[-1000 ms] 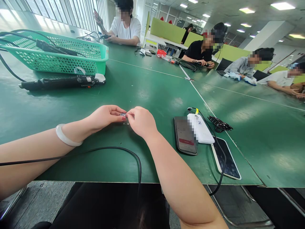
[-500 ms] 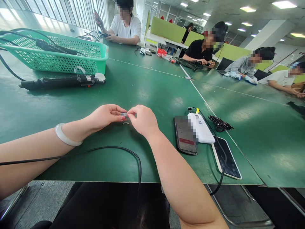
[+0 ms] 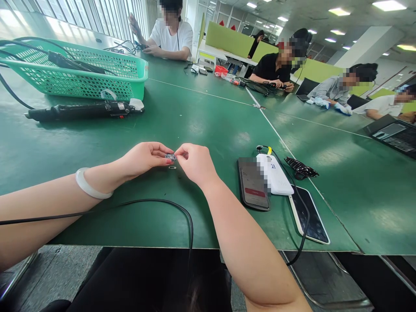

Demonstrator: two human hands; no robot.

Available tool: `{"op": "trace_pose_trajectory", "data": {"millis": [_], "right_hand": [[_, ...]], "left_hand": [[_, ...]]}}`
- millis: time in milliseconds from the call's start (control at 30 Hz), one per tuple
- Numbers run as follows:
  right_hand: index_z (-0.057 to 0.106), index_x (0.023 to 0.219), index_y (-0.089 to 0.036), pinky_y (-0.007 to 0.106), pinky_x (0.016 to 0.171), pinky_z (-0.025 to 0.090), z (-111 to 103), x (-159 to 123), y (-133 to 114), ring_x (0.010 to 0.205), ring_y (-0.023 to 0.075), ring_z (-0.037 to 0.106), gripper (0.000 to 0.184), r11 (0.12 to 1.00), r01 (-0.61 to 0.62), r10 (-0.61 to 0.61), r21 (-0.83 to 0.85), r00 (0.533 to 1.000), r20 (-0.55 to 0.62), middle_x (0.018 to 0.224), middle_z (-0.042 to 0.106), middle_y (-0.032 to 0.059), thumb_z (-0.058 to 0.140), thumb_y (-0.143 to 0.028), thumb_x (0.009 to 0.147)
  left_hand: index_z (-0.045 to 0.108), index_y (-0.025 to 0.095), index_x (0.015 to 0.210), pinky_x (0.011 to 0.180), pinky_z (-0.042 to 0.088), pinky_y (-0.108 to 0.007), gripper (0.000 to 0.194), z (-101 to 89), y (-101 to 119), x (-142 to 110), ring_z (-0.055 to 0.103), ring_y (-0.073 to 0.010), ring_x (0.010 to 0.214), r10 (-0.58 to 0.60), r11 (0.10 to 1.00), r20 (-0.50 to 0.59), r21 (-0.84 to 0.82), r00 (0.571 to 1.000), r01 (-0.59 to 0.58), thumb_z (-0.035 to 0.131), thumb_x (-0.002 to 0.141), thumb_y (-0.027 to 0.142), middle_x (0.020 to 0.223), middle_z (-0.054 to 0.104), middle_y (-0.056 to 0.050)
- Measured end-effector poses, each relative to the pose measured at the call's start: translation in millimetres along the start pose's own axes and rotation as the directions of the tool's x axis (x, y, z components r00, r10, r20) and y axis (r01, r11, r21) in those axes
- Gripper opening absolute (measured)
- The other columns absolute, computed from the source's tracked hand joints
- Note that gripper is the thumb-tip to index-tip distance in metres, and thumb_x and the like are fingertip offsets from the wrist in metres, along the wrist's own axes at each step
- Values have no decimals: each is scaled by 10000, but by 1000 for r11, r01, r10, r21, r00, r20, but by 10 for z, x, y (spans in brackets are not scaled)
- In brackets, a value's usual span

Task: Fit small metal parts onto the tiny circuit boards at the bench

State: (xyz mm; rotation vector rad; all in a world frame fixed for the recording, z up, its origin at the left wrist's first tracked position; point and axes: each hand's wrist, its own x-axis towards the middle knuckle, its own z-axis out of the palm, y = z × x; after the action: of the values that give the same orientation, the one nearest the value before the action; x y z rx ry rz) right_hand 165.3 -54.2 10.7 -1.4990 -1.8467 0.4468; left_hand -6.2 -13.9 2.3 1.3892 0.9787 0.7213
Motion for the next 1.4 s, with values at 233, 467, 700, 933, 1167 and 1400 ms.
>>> {"op": "trace_pose_trajectory", "data": {"millis": [233,467,700,933,1167,1400], "right_hand": [[683,822,-202,266,693,498,-2,-18,-30,704,123,631,139,1000,16,-16,25,1000,8,778,702,7,552,-172,788],[728,810,-215,297,733,509,33,-9,-49,747,152,647,200,998,17,-18,-56,1000,-9,812,721,13,543,-147,778],[736,791,-217,287,719,491,57,-20,-77,789,153,626,213,988,65,-69,-138,997,-23,835,703,17,539,-134,787],[739,830,-206,264,697,481,59,-17,-66,754,124,599,191,997,44,-48,-61,997,-68,873,695,16,554,-168,797],[743,898,-217,268,703,479,53,-4,-49,755,117,590,228,996,85,-85,-14,996,-40,921,684,25,530,-163,838],[680,1089,-248,262,654,477,79,0,9,636,92,532,350,997,73,-70,41,996,-59,917,665,7,577,-124,778]], "left_hand": [[671,137,868,877,510,-405,303,0,-4,-5,684,-181,787,24,1000,10,17,1000,-24,796,603,210,792,721,-56],[661,149,848,866,516,-401,277,-9,-30,11,690,-194,816,63,993,38,97,997,-67,786,611,220,810,728,-56],[659,145,825,857,519,-395,253,-13,-26,8,688,-192,809,73,991,35,110,997,-76,782,617,221,823,728,-62],[654,122,817,898,497,-379,263,5,9,-1,671,-148,765,13,996,-15,-93,1000,-14,796,601,167,765,708,-41],[639,112,854,894,492,-340,257,-24,-12,16,668,-140,795,-44,961,-16,-274,999,38,784,651,173,794,708,-55],[658,100,818,850,493,-296,149,-21,4,24,655,-134,801,-58,947,-2,-316,998,55,728,728,196,826,689,-69]]}}
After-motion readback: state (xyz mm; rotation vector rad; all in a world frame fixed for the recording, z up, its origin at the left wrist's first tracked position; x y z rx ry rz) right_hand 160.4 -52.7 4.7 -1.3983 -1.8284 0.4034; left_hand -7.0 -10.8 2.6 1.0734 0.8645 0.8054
